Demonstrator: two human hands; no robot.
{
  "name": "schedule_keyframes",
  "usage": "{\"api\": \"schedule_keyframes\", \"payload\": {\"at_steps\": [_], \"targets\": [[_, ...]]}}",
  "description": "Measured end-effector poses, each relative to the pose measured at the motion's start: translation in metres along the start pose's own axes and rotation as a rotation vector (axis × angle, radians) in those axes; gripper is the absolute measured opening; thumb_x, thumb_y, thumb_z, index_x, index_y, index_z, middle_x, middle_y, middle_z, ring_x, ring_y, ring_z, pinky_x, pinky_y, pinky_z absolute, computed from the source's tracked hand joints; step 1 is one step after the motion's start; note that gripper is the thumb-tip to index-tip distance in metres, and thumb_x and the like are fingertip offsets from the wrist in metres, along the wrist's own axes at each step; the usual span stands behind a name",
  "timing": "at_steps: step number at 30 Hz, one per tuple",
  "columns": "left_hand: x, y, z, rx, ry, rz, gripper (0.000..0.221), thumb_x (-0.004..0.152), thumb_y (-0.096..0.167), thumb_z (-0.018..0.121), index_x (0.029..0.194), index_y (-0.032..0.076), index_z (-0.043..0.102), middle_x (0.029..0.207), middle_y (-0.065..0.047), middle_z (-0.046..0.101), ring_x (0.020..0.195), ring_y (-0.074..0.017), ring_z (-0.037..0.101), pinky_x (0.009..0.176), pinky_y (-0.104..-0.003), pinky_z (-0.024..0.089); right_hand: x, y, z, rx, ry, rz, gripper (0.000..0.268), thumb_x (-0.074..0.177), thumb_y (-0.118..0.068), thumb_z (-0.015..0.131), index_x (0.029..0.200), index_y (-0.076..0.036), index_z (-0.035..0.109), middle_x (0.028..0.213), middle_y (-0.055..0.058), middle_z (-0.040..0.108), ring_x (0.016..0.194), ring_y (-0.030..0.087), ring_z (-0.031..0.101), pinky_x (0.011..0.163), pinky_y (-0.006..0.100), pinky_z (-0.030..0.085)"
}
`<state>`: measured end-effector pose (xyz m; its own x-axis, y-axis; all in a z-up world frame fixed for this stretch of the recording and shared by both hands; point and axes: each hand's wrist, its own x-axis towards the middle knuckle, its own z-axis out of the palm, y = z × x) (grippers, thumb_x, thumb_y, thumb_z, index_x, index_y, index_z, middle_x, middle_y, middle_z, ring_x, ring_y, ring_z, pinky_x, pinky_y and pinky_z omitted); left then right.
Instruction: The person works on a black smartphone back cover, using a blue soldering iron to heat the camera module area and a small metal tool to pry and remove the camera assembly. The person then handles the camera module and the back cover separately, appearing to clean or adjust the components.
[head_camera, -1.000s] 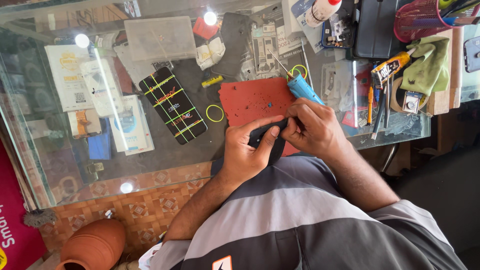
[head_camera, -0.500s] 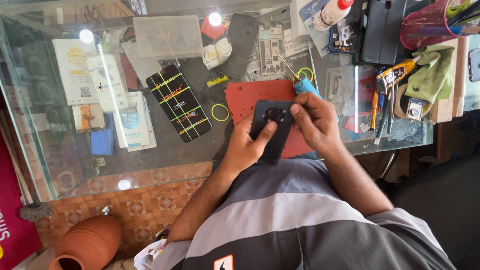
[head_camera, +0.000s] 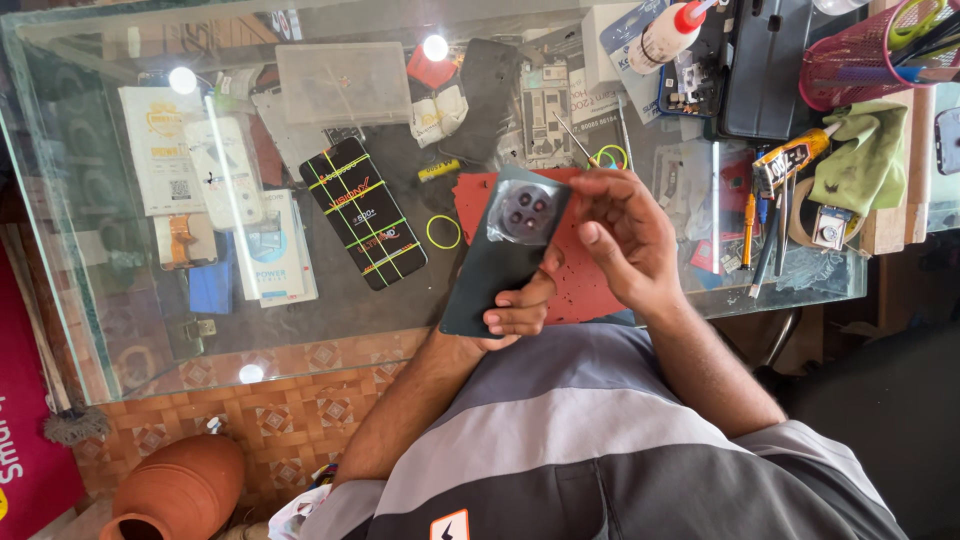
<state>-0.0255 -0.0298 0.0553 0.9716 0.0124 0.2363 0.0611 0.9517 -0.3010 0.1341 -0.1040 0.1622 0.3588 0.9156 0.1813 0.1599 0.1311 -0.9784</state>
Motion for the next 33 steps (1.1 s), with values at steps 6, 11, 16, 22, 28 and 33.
{"api": "schedule_keyframes", "payload": {"at_steps": [6, 11, 16, 22, 28, 33], "targets": [[0.002, -0.002, -0.006, 0.032, 0.072, -0.093, 0.044, 0.111, 0.04, 0.045, 0.116, -0.003, 0.054, 0.062, -0.001, 0.044, 0.04, -0.0082, 0.042, 0.037, -0.021, 0.031, -0.003, 0.011, -0.005, 0.31, -0.069, 0.279, 0.046, 0.104, -0.013, 0.063, 0.143, 0.005, 0.047, 0.116, 0.012, 0.065, 0.087, 0.013, 0.07, 0.066, 0.027, 0.061], [0.004, -0.006, -0.023, 0.031, 0.068, -0.194, 0.038, 0.111, 0.037, 0.046, 0.115, 0.001, 0.055, 0.061, -0.001, 0.045, 0.039, -0.0098, 0.043, 0.036, -0.021, 0.032, 0.007, 0.003, 0.009, 0.114, -0.026, 0.391, 0.036, 0.095, -0.015, 0.074, 0.117, 0.005, 0.054, 0.093, 0.007, 0.069, 0.064, 0.009, 0.065, 0.047, 0.025, 0.056], [0.002, -0.007, -0.029, 0.148, 0.088, -0.193, 0.037, 0.111, 0.037, 0.047, 0.113, 0.001, 0.054, 0.061, -0.001, 0.045, 0.041, -0.0097, 0.043, 0.037, -0.021, 0.032, 0.006, 0.006, 0.016, -0.106, 0.083, 0.366, 0.023, 0.101, -0.022, 0.071, 0.101, 0.0, 0.064, 0.079, 0.0, 0.064, 0.062, 0.003, 0.056, 0.046, 0.019, 0.046], [0.002, -0.014, -0.019, 0.51, 0.335, 0.048, 0.027, 0.111, 0.026, 0.053, 0.111, 0.001, 0.06, 0.072, 0.002, 0.055, 0.055, -0.0045, 0.05, 0.048, -0.019, 0.039, 0.002, 0.025, 0.018, 0.21, 0.156, 0.344, 0.052, 0.114, -0.046, 0.049, 0.111, 0.004, 0.064, 0.095, 0.006, 0.066, 0.08, 0.01, 0.059, 0.069, 0.026, 0.048], [-0.005, -0.006, 0.023, 1.374, 0.732, 0.887, 0.015, 0.107, 0.014, 0.062, 0.106, 0.0, 0.065, 0.075, 0.007, 0.057, 0.063, 0.0029, 0.044, 0.055, -0.017, 0.034, 0.01, 0.015, 0.02, 0.34, 0.008, 0.272, 0.077, 0.107, -0.061, 0.029, 0.148, 0.002, 0.046, 0.136, 0.012, 0.061, 0.123, 0.022, 0.059, 0.108, 0.038, 0.045], [-0.016, -0.011, 0.054, 1.497, 0.685, 1.042, 0.018, 0.11, 0.012, 0.058, 0.114, -0.003, 0.067, 0.076, 0.009, 0.047, 0.066, 0.0015, 0.035, 0.056, -0.02, 0.027, -0.013, 0.008, 0.018, 0.345, -0.175, 0.36, 0.084, 0.108, -0.063, 0.031, 0.136, 0.013, 0.053, 0.123, 0.019, 0.067, 0.114, 0.027, 0.065, 0.104, 0.041, 0.048]]}}
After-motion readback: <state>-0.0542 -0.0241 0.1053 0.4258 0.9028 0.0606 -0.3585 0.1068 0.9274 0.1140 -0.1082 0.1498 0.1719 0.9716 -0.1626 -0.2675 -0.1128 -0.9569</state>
